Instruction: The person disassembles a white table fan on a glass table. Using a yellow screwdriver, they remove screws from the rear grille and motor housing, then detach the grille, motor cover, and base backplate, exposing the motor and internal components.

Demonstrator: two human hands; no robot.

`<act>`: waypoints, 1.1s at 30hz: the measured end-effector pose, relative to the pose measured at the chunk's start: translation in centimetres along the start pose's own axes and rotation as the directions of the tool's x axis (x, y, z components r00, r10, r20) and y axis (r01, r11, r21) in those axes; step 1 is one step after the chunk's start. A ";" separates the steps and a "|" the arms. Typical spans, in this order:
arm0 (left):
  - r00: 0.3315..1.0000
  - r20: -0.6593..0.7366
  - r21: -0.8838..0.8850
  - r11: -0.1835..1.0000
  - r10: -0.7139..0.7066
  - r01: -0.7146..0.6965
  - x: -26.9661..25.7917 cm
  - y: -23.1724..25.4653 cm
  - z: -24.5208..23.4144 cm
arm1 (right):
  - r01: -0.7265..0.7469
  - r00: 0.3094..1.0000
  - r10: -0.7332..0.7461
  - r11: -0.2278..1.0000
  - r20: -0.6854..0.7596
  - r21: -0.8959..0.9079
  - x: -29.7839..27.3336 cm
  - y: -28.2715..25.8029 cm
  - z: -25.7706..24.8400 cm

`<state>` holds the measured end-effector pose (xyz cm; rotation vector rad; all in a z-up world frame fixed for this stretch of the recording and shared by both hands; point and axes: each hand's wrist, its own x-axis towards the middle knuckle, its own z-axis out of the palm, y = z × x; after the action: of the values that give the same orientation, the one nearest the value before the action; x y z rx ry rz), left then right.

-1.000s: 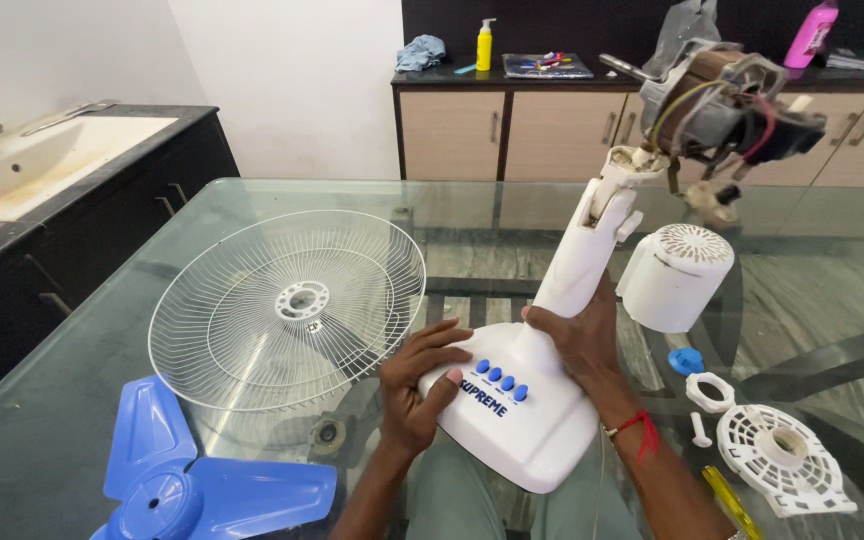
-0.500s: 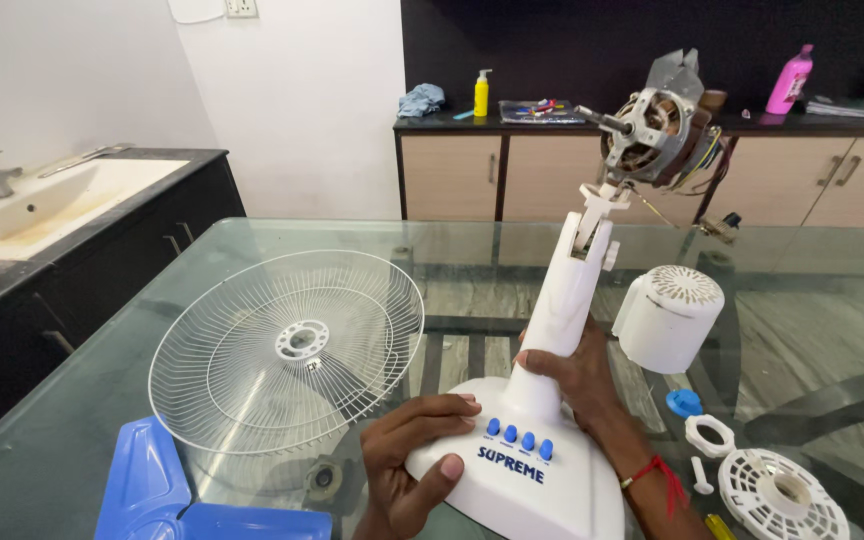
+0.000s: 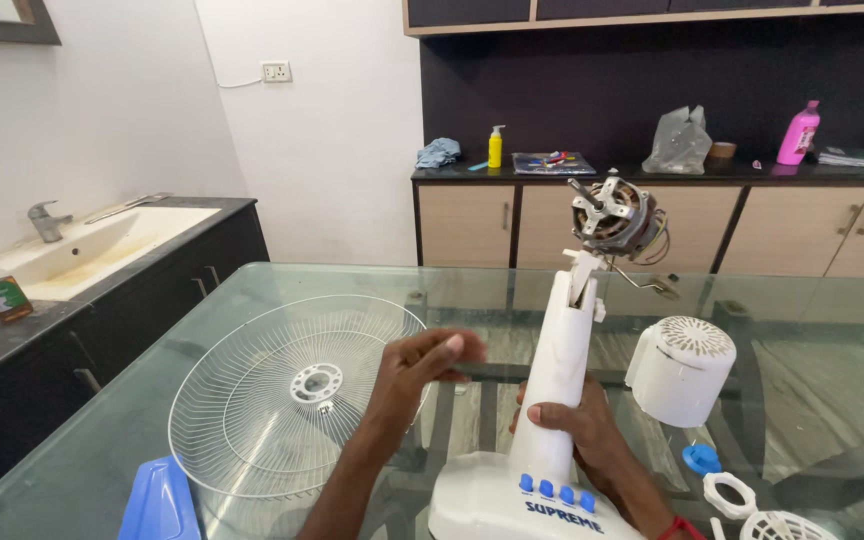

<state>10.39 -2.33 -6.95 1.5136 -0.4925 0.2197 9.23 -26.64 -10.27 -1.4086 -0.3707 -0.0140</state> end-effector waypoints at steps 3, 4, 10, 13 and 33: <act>0.991 -0.039 0.070 0.989 -0.125 0.127 3.8 -0.8 0.8 | -0.064 0.995 0.060 0.997 0.075 0.047 -0.7 -0.2 0.3; 0.985 -0.053 0.082 0.982 -0.166 0.170 4.9 -1.3 1.0 | -0.078 0.992 0.070 0.994 0.104 0.076 -0.8 -0.2 0.6; 0.986 -0.072 0.084 0.984 -0.150 0.156 10.8 -3.6 1.7 | -0.123 0.986 0.111 0.988 0.127 0.091 -0.5 0.2 1.3; 0.988 -0.104 0.254 0.963 0.115 -0.085 14.0 -3.7 2.7 | -0.201 0.976 0.205 0.978 0.072 -0.048 -0.2 0.9 1.5; 0.914 -0.377 0.241 0.969 0.151 -0.060 18.3 -3.3 3.6 | -0.307 0.943 0.318 0.945 0.102 -0.114 -0.7 3.1 0.7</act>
<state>27.40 -9.04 -1.87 1.6110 -0.2303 0.6717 9.12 -25.62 -13.38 -1.5557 -0.2430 0.3178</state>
